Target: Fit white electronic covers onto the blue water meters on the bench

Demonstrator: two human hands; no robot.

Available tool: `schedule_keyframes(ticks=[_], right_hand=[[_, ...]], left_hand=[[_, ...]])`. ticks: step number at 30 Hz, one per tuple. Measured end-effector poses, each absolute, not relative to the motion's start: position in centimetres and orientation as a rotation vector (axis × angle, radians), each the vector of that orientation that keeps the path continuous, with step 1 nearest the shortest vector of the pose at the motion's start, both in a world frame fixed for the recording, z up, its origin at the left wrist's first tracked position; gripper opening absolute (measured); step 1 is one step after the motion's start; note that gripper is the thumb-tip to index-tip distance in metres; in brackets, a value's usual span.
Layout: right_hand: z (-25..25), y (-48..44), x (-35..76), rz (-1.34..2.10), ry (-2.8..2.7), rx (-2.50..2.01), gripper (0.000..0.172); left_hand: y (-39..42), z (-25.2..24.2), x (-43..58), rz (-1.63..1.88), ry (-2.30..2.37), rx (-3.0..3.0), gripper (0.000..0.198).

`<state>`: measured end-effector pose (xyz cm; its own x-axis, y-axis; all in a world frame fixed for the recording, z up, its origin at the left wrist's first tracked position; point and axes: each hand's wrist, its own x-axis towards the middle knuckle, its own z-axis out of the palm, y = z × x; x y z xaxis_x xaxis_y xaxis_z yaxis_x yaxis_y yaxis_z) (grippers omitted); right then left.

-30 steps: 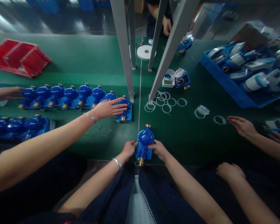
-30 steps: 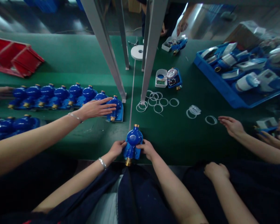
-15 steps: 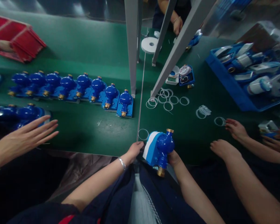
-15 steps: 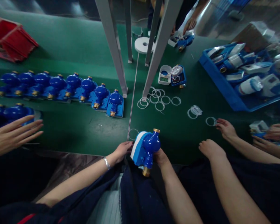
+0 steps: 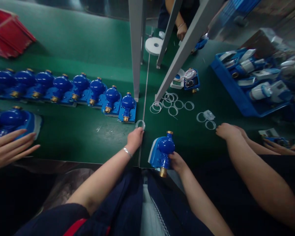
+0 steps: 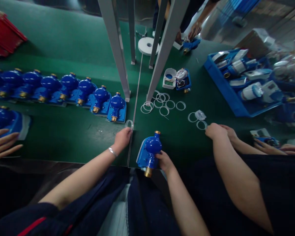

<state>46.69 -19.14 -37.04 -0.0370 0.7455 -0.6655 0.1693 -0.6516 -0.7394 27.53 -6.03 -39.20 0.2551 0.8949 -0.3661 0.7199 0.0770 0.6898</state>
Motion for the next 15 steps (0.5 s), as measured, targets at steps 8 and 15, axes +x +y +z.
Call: schedule_keyframes(ticks=[8,15], right_hand=[[-38.8,-12.9,38.9,1.945,-0.578,-1.800,0.046],[-33.8,-10.6,34.1,1.937,-0.905,-1.617,0.032]], left_hand=[[-6.8,-34.2,23.3,0.712,1.529,1.880,0.031],[-9.6,-37.9,18.1,0.763,1.637,2.099,0.027]])
